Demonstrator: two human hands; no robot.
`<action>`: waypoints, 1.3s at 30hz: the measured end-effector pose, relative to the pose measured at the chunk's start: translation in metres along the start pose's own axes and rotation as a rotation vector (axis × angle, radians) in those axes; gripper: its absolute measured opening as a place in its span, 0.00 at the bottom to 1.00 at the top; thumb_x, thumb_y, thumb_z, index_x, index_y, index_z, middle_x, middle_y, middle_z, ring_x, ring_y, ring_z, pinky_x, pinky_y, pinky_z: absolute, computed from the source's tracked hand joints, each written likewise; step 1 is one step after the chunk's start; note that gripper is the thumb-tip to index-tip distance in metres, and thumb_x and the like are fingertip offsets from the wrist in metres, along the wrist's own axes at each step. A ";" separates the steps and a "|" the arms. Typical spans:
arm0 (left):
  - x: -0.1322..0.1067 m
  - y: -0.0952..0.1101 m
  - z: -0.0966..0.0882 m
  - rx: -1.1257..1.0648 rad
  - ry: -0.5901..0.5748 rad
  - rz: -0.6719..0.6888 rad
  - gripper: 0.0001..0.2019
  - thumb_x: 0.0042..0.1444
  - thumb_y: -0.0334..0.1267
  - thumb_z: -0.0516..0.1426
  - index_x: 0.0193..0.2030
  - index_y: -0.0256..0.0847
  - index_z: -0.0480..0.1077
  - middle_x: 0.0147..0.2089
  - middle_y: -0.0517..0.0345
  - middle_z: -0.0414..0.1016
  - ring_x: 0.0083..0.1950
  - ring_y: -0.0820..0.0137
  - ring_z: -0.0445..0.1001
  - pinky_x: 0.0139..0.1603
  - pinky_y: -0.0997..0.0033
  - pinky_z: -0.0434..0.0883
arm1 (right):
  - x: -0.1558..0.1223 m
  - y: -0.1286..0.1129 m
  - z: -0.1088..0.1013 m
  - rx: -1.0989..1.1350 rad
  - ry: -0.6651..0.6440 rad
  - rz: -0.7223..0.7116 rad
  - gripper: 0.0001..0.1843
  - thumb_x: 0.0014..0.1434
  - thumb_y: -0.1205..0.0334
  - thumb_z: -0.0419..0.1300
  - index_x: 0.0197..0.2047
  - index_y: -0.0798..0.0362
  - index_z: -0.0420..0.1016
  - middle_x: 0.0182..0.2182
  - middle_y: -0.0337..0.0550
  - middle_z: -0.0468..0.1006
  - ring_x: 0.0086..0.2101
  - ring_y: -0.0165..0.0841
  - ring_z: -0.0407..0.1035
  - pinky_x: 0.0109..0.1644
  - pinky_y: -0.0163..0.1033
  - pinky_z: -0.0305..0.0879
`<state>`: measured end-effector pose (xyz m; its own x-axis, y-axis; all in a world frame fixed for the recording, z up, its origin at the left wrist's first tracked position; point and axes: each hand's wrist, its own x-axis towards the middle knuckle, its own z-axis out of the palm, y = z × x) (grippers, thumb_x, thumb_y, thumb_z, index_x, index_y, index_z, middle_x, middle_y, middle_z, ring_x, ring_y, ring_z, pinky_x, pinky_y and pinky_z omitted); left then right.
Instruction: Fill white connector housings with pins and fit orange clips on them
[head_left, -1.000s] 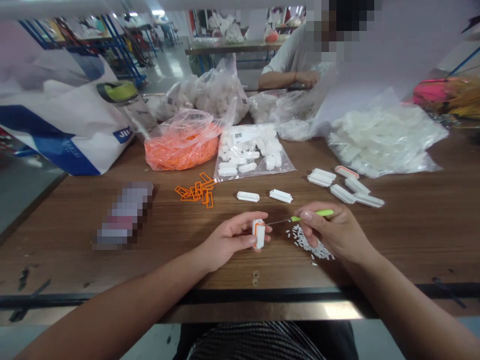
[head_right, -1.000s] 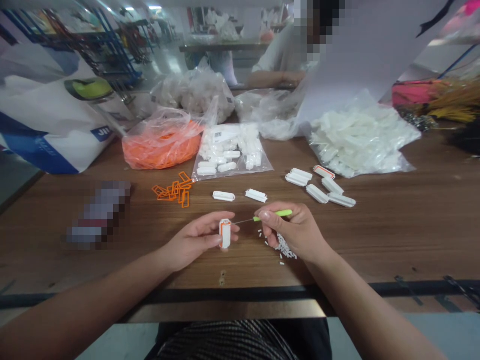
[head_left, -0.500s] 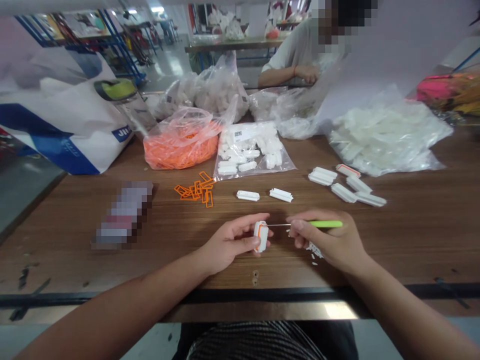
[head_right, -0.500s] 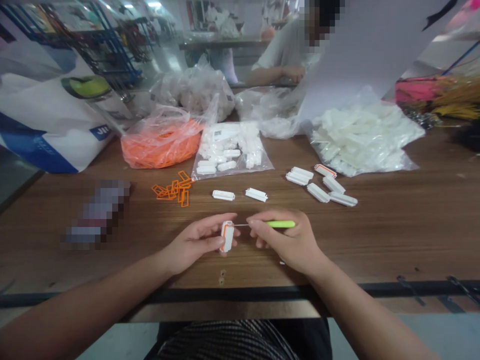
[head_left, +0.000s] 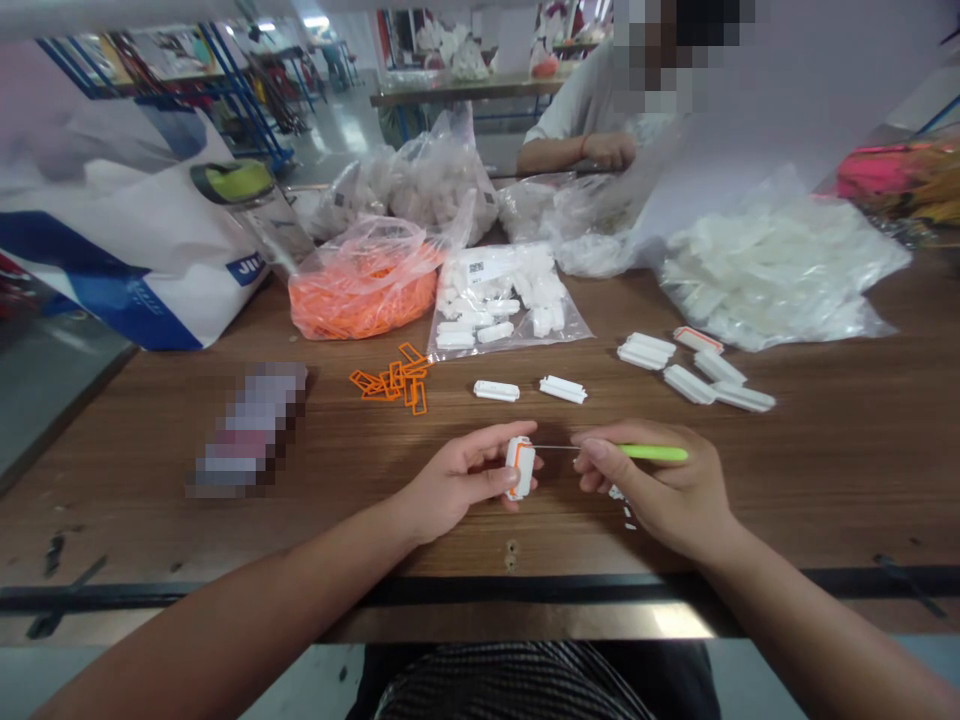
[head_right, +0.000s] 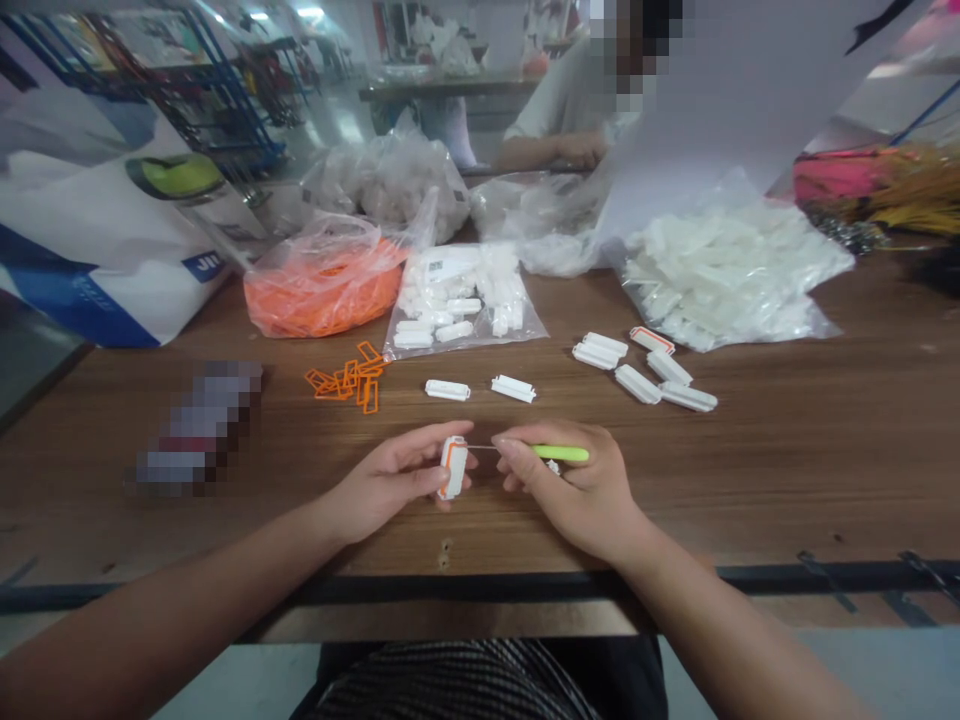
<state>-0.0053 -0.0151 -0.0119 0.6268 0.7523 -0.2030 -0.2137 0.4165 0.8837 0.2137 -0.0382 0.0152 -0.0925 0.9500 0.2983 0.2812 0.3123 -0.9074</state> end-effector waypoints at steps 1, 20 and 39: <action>0.000 0.000 0.000 0.008 0.000 -0.002 0.23 0.56 0.33 0.62 0.59 0.48 0.69 0.48 0.48 0.76 0.44 0.66 0.75 0.37 0.71 0.73 | 0.000 0.000 0.000 -0.004 -0.004 -0.003 0.04 0.59 0.62 0.62 0.33 0.49 0.78 0.21 0.36 0.79 0.19 0.27 0.73 0.21 0.31 0.70; 0.002 -0.001 0.003 0.041 0.020 -0.015 0.24 0.56 0.33 0.62 0.60 0.46 0.69 0.46 0.49 0.75 0.43 0.66 0.74 0.37 0.69 0.74 | -0.002 0.001 0.003 -0.095 0.005 -0.094 0.04 0.60 0.65 0.61 0.35 0.50 0.78 0.22 0.34 0.79 0.20 0.26 0.74 0.24 0.30 0.71; 0.006 -0.001 0.000 -0.305 0.094 0.002 0.16 0.56 0.36 0.63 0.51 0.43 0.72 0.45 0.52 0.78 0.43 0.66 0.78 0.38 0.71 0.77 | -0.007 -0.006 0.008 -0.154 -0.011 -0.305 0.07 0.59 0.69 0.60 0.36 0.50 0.78 0.22 0.35 0.81 0.22 0.28 0.74 0.27 0.33 0.72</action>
<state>-0.0009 -0.0111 -0.0144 0.5571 0.7912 -0.2521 -0.4385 0.5381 0.7198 0.2047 -0.0469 0.0157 -0.2047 0.8131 0.5450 0.3801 0.5791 -0.7212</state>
